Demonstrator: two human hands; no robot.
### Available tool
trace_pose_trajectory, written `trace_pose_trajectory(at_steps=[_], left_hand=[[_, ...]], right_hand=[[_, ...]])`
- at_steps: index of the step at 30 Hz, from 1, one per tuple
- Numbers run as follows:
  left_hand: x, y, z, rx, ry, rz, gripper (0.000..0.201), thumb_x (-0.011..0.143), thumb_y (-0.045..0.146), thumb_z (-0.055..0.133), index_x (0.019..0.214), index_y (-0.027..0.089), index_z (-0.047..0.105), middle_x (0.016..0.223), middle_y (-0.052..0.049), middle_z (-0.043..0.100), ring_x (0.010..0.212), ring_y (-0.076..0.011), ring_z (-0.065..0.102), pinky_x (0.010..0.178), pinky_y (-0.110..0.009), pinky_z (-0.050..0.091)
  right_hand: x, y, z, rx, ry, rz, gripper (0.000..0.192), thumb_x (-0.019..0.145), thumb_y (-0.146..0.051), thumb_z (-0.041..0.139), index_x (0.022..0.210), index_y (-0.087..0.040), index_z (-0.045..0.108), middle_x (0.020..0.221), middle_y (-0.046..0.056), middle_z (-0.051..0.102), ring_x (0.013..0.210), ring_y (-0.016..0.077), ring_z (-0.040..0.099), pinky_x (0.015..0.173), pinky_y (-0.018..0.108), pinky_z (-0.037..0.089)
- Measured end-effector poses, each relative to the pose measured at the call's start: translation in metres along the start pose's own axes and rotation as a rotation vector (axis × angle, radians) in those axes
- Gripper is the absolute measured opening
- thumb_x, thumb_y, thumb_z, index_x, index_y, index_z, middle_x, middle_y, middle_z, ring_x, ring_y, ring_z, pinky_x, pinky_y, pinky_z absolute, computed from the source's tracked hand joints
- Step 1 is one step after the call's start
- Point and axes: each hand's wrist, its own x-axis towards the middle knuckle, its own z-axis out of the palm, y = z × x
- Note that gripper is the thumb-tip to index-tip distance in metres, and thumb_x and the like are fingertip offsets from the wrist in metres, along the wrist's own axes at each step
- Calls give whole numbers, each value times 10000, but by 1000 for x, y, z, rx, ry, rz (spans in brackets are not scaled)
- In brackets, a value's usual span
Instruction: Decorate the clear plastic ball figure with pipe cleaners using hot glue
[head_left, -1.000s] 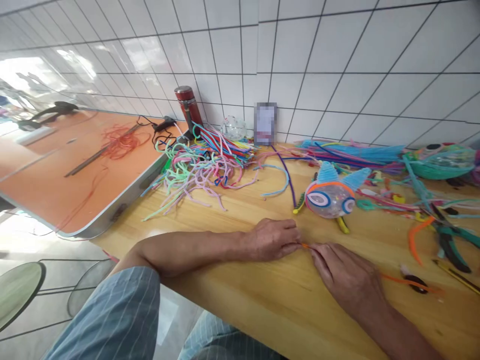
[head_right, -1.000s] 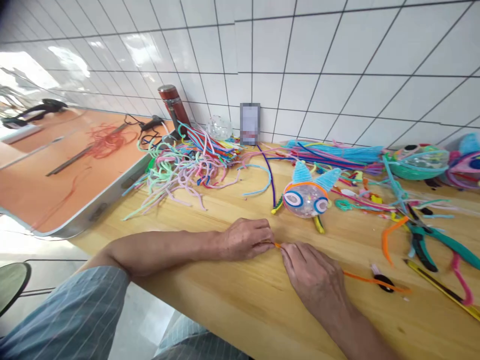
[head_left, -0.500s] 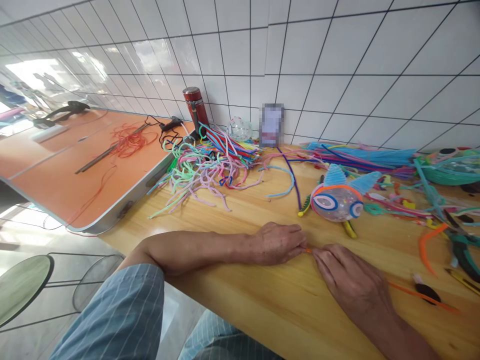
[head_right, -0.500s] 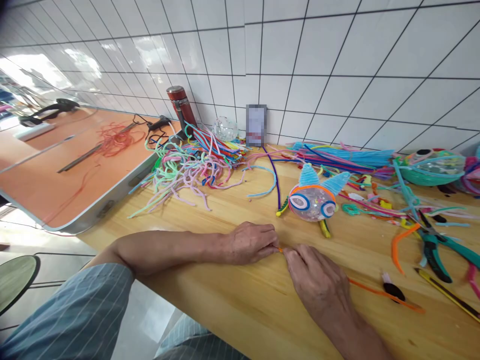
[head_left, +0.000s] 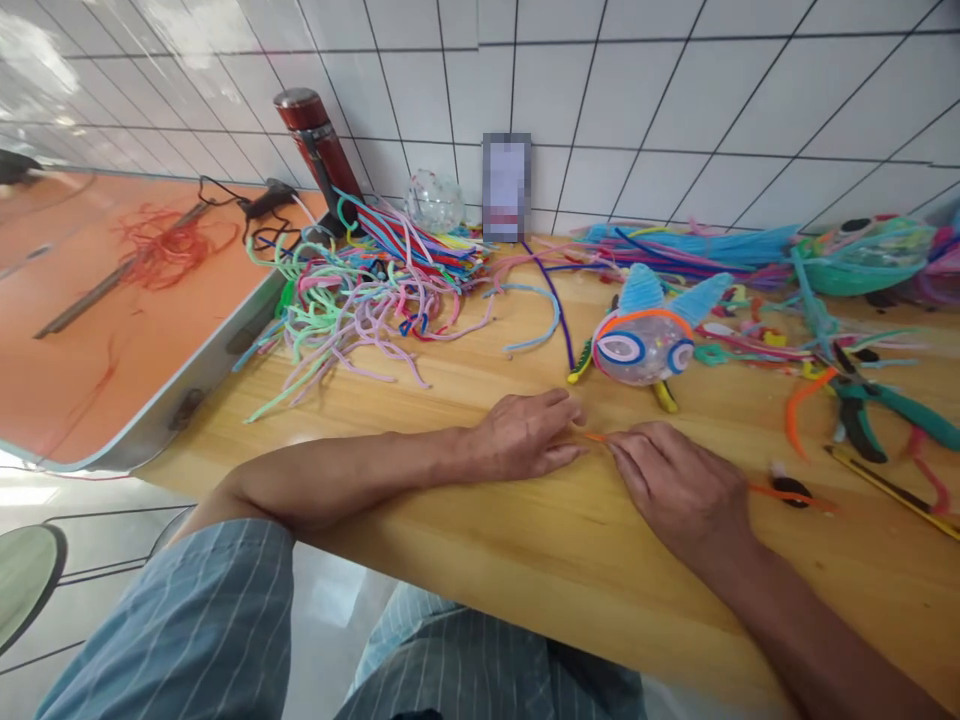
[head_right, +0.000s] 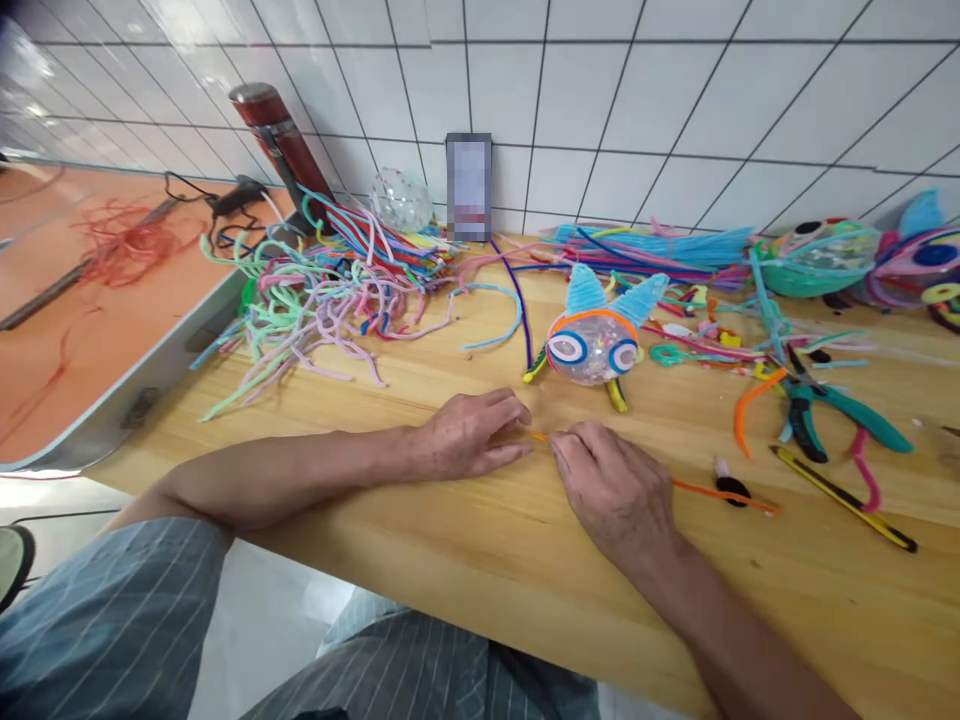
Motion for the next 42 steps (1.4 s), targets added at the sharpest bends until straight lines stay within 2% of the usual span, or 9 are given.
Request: trace_pose_trajectory(at_steps=[3,5,17,28,42], left_hand=[[-1,0,1,17,-13,50,181,1066,354,564,1124,196,632,1066,-55,696,970,-185,711,743,-272,524],[0,0,2,31,-34,65,185,1087,327,523,1077,193,651,1044,-49,695,951,-176,711,730,-266,515],[1,4,-2,-7,-127,49,195,1101,288,495,1103,190,664,1047,-54,699,965,-193,711,764,-274,533],[4,2,-2,-243,-65,12,156,1066,222,515,1018,183,659,1013,-59,709,991,-186,678,885,-268,519],[8,0,3,-554,93,-118,129,1018,257,653,943,153,672,864,-4,654,768,-114,577,729,-220,469]], right_hand=[[-1,-3,1,19,-39,-18,124,1025,-158,661,912,-174,709,824,13,709,720,121,613,721,293,427],[-1,-5,1,23,-49,-24,141,1030,-157,650,901,-172,705,821,19,701,715,128,602,720,305,423],[3,-7,2,80,-49,-19,168,1032,-151,632,879,-191,689,847,28,708,762,138,628,764,287,465],[0,-5,0,95,-28,21,95,1007,-126,655,987,-187,725,916,32,743,825,142,690,782,283,511],[-3,9,0,90,69,31,90,1001,-129,667,1056,-189,705,935,42,762,854,154,720,827,284,527]])
